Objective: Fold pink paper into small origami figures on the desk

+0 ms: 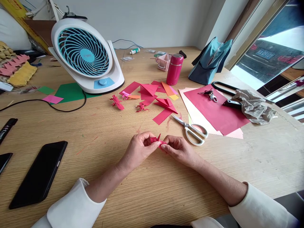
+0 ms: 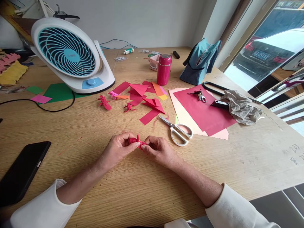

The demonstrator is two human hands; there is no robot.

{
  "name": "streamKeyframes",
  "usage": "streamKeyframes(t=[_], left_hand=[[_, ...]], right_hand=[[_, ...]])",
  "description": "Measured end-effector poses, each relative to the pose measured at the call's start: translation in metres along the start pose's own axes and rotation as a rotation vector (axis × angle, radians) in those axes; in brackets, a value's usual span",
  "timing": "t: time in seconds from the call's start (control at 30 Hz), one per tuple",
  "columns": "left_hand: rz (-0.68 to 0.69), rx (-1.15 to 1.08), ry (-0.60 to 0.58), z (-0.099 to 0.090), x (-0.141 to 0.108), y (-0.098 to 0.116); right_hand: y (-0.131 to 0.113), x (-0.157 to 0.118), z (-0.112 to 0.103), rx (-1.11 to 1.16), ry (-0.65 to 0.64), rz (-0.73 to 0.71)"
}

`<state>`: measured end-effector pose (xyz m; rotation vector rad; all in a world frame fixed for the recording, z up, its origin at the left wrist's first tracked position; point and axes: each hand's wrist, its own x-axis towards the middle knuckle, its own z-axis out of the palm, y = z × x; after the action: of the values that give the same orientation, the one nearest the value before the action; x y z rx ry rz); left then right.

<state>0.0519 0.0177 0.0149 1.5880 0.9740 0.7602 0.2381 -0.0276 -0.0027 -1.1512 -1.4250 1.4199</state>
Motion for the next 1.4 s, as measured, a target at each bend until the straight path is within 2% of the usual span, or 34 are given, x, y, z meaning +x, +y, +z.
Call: streamKeyframes(t=[0.2, 0.37, 0.53, 0.63, 0.77, 0.87, 1.03, 1.23, 1.4], left_hand=[[0.001, 0.048, -0.034, 0.000, -0.002, 0.007], [0.020, 0.095, -0.017, -0.001, -0.002, 0.007], [-0.052, 0.143, -0.097, -0.003, 0.000, 0.004], [-0.106, 0.120, -0.135, -0.002, 0.000, 0.001], [-0.157, -0.001, -0.140, -0.003, 0.000, 0.001], [-0.192, -0.175, -0.137, -0.003, 0.000, 0.004], [-0.288, -0.434, -0.149, 0.001, -0.001, 0.009], [-0.416, -0.509, -0.152, 0.001, -0.002, 0.009], [-0.419, -0.497, -0.145, 0.001, -0.003, 0.010]], right_hand=[[0.003, 0.000, 0.003, 0.004, 0.035, -0.016], [0.000, 0.000, 0.004, 0.052, 0.047, -0.022], [-0.003, -0.001, 0.005, 0.219, 0.051, -0.122], [-0.001, -0.003, 0.006, 0.166, 0.053, -0.141], [-0.001, -0.003, 0.006, 0.195, 0.066, -0.149], [-0.001, 0.000, 0.006, 0.292, 0.070, -0.145], [0.001, 0.002, 0.007, 0.318, 0.119, -0.139], [-0.001, 0.002, 0.007, 0.324, 0.108, -0.153], [-0.002, 0.002, 0.006, 0.281, 0.148, -0.154]])
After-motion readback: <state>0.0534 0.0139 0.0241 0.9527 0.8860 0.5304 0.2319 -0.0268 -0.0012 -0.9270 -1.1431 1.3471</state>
